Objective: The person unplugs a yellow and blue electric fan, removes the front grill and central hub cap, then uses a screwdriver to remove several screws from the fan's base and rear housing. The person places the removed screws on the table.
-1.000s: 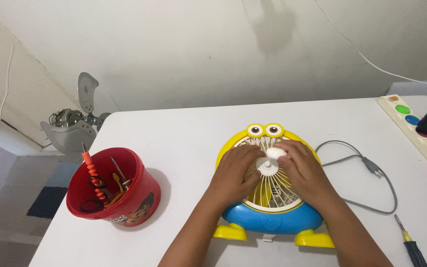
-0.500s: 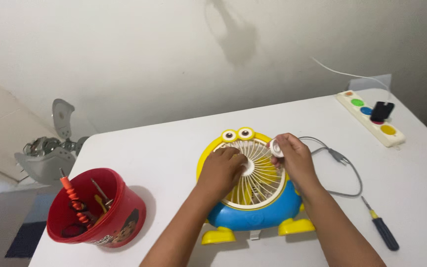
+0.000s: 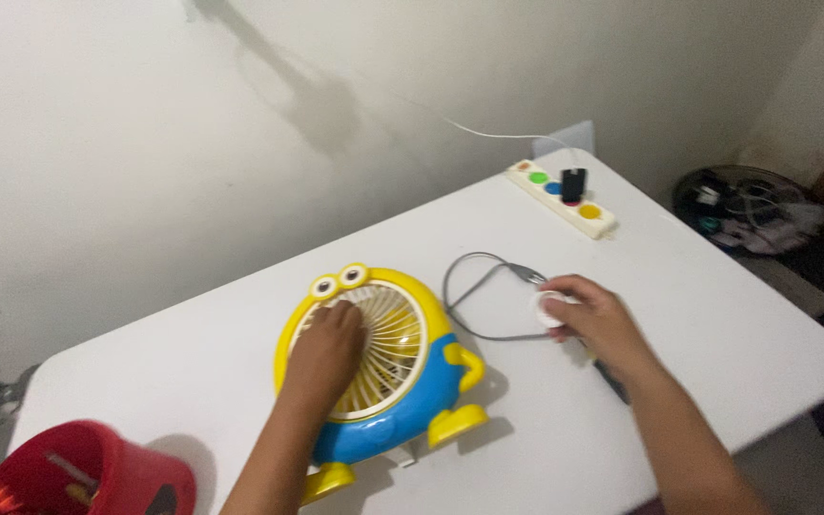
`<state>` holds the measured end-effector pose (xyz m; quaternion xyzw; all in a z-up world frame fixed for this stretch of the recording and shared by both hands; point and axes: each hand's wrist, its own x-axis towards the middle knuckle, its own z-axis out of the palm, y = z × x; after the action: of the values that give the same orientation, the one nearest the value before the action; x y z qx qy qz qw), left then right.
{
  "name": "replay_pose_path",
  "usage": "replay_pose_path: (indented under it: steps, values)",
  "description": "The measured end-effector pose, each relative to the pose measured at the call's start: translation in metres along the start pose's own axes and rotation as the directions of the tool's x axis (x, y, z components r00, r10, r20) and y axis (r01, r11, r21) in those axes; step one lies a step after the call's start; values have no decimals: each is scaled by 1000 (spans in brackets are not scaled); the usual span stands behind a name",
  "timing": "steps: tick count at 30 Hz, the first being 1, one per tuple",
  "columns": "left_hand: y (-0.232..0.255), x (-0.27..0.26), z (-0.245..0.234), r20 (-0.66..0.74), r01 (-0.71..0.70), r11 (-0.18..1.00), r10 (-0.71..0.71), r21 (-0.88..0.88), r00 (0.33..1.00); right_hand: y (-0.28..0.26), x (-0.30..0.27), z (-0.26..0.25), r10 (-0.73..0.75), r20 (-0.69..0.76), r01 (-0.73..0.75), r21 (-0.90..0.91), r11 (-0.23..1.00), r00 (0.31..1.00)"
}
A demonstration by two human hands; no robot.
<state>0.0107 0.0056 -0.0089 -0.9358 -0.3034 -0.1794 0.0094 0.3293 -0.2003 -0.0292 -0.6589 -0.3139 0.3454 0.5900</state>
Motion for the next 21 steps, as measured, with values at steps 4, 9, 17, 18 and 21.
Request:
replay_pose_path:
  steps: [4, 9, 17, 18, 21]
  values:
    - [-2, 2, -2, 11, -8, 997, 8, 79, 1000, 30, -28, -76, 79, -315, -152, -216, 964, 946]
    - [-4, 2, -2, -156, -44, 999, 48, 26, 987, 69, -48, -123, 43, -490, -228, -325, 918, 871]
    - [-1, -10, -8, -148, 22, 1000, -25, -21, 989, 92, -46, -125, 14, -565, -251, -344, 905, 825]
    - [1, -11, -9, -161, 15, 999, -22, -39, 987, 91, -46, -125, 25, -578, -286, -366, 886, 816]
    - [6, -18, -15, -156, 31, 993, -50, -117, 986, 91, -50, -123, -60, -577, -156, -317, 935, 815]
